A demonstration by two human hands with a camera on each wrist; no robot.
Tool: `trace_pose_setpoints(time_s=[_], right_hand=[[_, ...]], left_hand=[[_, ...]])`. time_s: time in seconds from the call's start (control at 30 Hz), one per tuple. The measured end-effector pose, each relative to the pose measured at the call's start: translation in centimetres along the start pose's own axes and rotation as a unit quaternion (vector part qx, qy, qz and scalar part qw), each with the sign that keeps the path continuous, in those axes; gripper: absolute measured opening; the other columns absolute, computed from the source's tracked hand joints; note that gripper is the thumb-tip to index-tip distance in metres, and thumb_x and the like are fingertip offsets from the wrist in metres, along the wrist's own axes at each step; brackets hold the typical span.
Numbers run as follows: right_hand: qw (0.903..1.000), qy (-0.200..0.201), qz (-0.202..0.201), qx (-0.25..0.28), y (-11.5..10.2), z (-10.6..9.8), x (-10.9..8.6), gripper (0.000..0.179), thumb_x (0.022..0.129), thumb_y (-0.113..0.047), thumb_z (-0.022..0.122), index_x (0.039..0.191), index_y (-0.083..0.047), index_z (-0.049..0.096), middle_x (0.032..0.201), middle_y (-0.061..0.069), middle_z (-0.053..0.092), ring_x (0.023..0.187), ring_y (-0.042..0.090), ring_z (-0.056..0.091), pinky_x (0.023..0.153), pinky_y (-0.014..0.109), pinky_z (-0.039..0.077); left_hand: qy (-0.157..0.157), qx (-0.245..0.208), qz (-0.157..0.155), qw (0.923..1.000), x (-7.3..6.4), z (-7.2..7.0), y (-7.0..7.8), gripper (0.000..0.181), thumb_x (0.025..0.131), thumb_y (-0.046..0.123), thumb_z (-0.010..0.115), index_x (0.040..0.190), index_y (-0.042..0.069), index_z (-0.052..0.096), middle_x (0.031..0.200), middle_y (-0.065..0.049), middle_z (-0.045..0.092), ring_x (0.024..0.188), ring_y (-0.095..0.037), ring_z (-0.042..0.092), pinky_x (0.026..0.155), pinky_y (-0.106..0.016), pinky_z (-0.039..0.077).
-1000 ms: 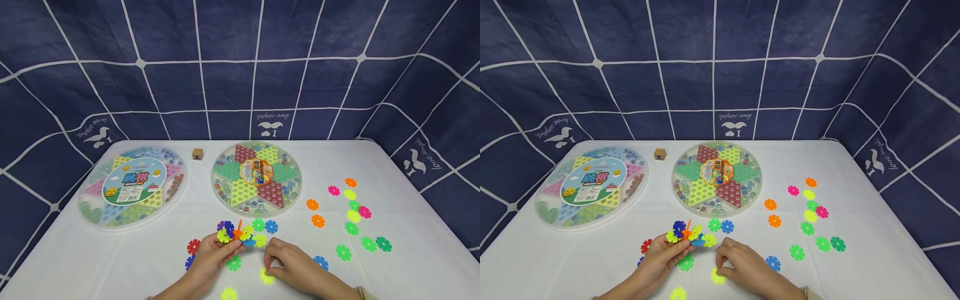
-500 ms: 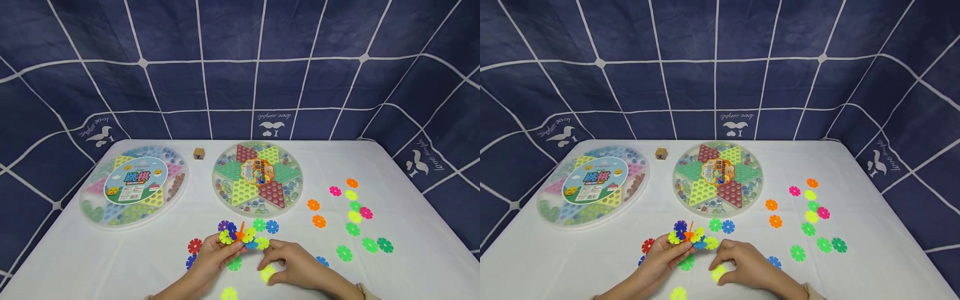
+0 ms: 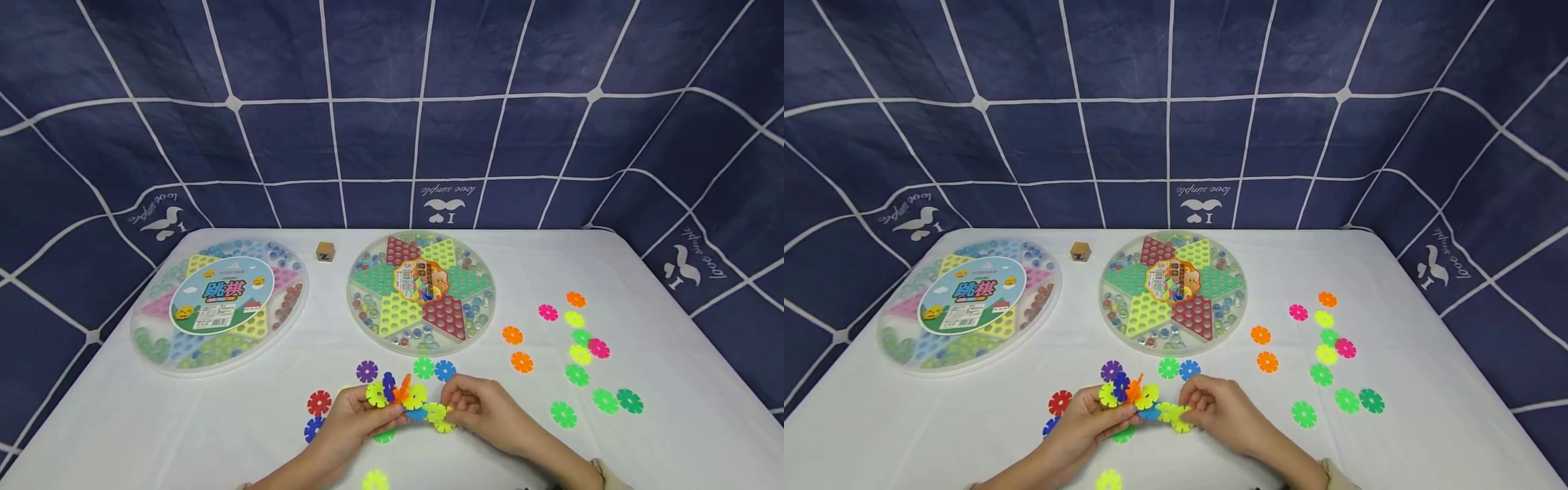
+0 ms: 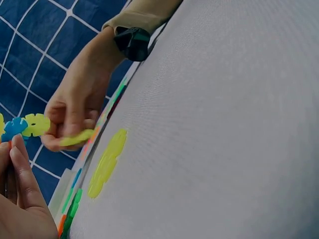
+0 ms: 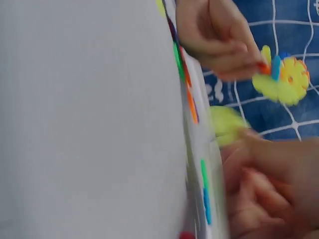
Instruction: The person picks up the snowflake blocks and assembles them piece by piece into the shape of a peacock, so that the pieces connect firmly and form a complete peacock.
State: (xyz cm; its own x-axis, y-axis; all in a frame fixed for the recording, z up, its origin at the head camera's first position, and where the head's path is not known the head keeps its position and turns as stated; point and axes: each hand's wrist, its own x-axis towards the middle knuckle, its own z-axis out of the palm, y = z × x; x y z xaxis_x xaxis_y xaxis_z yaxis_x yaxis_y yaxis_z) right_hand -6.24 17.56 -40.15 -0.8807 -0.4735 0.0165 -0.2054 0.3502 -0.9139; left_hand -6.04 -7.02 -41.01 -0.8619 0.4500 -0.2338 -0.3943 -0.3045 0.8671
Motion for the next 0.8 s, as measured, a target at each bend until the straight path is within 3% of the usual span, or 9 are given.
trace_pose_setpoints(time_s=[0.1,0.2,0.5,0.8], right_hand=[[0.9908,0.07,0.029,0.112,-0.5,-0.4,0.0,0.018,0.085,-0.005,0.068,0.099,0.004,0.061,0.077,0.01,0.059,0.06,0.013,0.057,0.056,0.027,0.054],[0.9815,0.101,0.017,0.162,-1.1,-0.4,-0.1,0.022,0.087,-0.005,0.066,0.1,0.011,0.059,0.079,0.014,0.061,0.064,0.018,0.061,0.06,0.032,0.056],[0.9829,0.129,-0.075,0.107,-1.8,0.6,-0.6,0.009,0.085,0.0,0.066,0.092,0.003,0.061,0.074,0.009,0.062,0.061,0.025,0.06,0.056,0.034,0.055],[0.9812,0.141,-0.066,0.113,-1.8,1.0,-0.5,0.009,0.086,-0.001,0.065,0.091,0.004,0.058,0.071,0.01,0.063,0.06,0.019,0.061,0.053,0.034,0.055]], left_hand=[[-0.006,0.011,0.004,0.9999,0.0,0.0,-0.1,0.02,0.085,0.003,0.068,0.101,-0.007,0.062,0.089,-0.019,0.068,0.082,-0.022,0.067,0.079,-0.032,0.051],[-0.008,0.016,0.006,0.9998,0.0,0.0,-0.2,0.024,0.084,0.003,0.069,0.104,-0.009,0.062,0.09,-0.02,0.068,0.082,-0.022,0.067,0.078,-0.032,0.052],[-0.014,0.026,0.017,0.9994,0.0,0.0,-0.3,0.031,0.083,0.003,0.07,0.108,-0.012,0.06,0.096,-0.024,0.066,0.084,-0.028,0.067,0.077,-0.033,0.052],[-0.01,0.045,0.029,0.9985,0.1,0.0,-0.2,0.03,0.081,0.004,0.072,0.105,-0.011,0.062,0.094,-0.024,0.066,0.082,-0.03,0.067,0.075,-0.034,0.052]])
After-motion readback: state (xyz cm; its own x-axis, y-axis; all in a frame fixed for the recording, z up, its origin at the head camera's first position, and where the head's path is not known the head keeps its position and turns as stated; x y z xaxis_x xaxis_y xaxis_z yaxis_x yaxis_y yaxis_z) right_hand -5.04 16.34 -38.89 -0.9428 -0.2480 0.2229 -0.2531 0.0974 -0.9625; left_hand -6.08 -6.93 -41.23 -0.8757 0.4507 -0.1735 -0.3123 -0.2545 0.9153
